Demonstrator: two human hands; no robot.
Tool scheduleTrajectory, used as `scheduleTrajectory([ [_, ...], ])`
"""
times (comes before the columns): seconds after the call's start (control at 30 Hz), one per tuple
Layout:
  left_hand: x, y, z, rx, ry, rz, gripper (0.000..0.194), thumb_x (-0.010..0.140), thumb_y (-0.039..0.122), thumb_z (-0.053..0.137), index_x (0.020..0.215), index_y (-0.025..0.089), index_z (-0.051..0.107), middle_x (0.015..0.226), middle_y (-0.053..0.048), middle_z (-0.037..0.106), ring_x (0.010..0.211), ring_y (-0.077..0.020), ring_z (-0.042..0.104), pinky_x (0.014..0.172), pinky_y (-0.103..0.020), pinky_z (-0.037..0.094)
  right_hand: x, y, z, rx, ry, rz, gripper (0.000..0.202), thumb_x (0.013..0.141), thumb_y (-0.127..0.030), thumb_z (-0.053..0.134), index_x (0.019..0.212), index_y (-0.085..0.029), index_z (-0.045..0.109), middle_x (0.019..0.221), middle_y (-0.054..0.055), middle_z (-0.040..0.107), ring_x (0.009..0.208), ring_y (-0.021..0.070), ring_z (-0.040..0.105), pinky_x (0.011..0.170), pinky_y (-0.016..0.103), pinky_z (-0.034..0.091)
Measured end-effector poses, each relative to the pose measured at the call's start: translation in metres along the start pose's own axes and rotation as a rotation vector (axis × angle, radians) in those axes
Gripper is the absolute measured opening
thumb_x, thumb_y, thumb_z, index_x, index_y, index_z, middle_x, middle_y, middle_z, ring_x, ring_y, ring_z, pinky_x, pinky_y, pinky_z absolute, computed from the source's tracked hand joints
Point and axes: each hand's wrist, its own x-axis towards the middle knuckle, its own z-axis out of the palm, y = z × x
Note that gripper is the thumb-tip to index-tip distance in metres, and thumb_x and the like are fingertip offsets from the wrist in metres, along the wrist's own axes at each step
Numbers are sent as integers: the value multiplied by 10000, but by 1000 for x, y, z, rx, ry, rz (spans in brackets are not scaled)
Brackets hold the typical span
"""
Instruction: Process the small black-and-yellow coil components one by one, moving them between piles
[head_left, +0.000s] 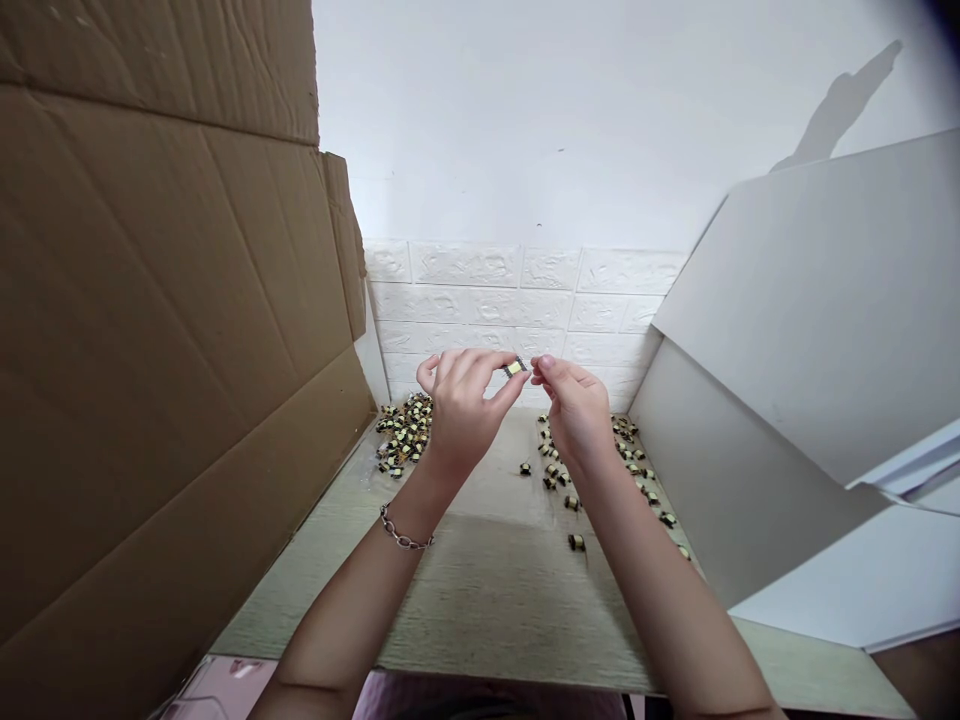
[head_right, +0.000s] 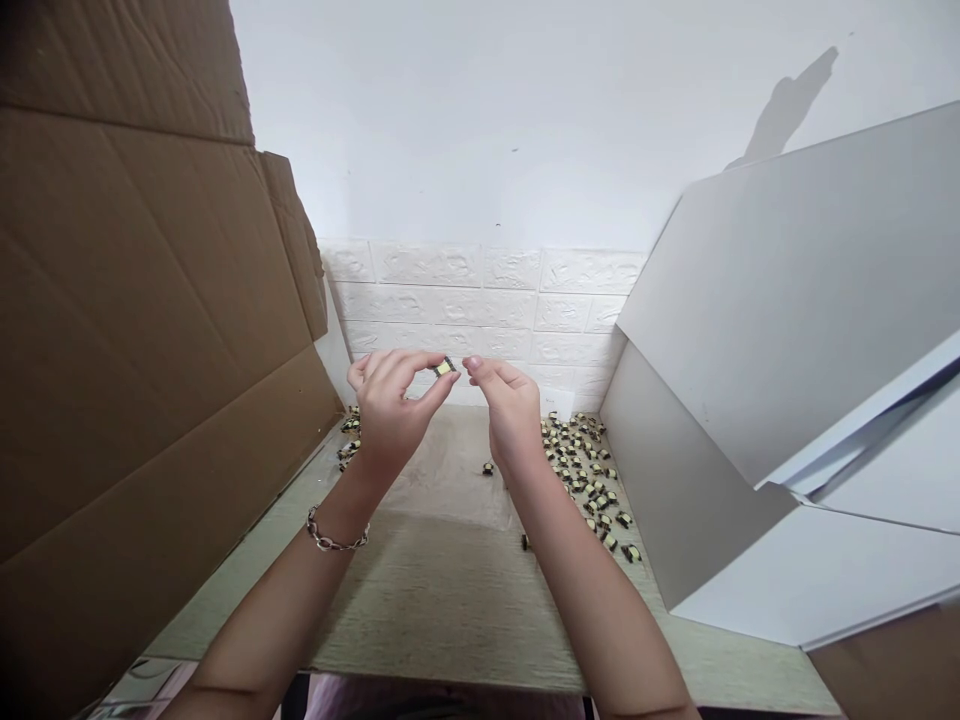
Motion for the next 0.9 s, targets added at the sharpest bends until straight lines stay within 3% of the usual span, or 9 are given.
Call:
scheduleTrajectory([
  [0.63,-3,1,2,-10,-41,42,130,753,365,543,794,246,579,795,30,654,789,-138,557,847,-352,231,-1,-5,0,-34,-5,-9,124,601,-304,653,590,-184,626,616,-23,589,648,91,502,692,249,382],
  [0.9,-4,2,1,-24,-59,72,133,758,364,537,811,246,570,809,23,653,798,-142,554,851,-354,224,-1,-4,-3,-80,-18,-45,166,621,-307,636,548,-174,571,566,-33,511,600,85,445,628,237,363],
])
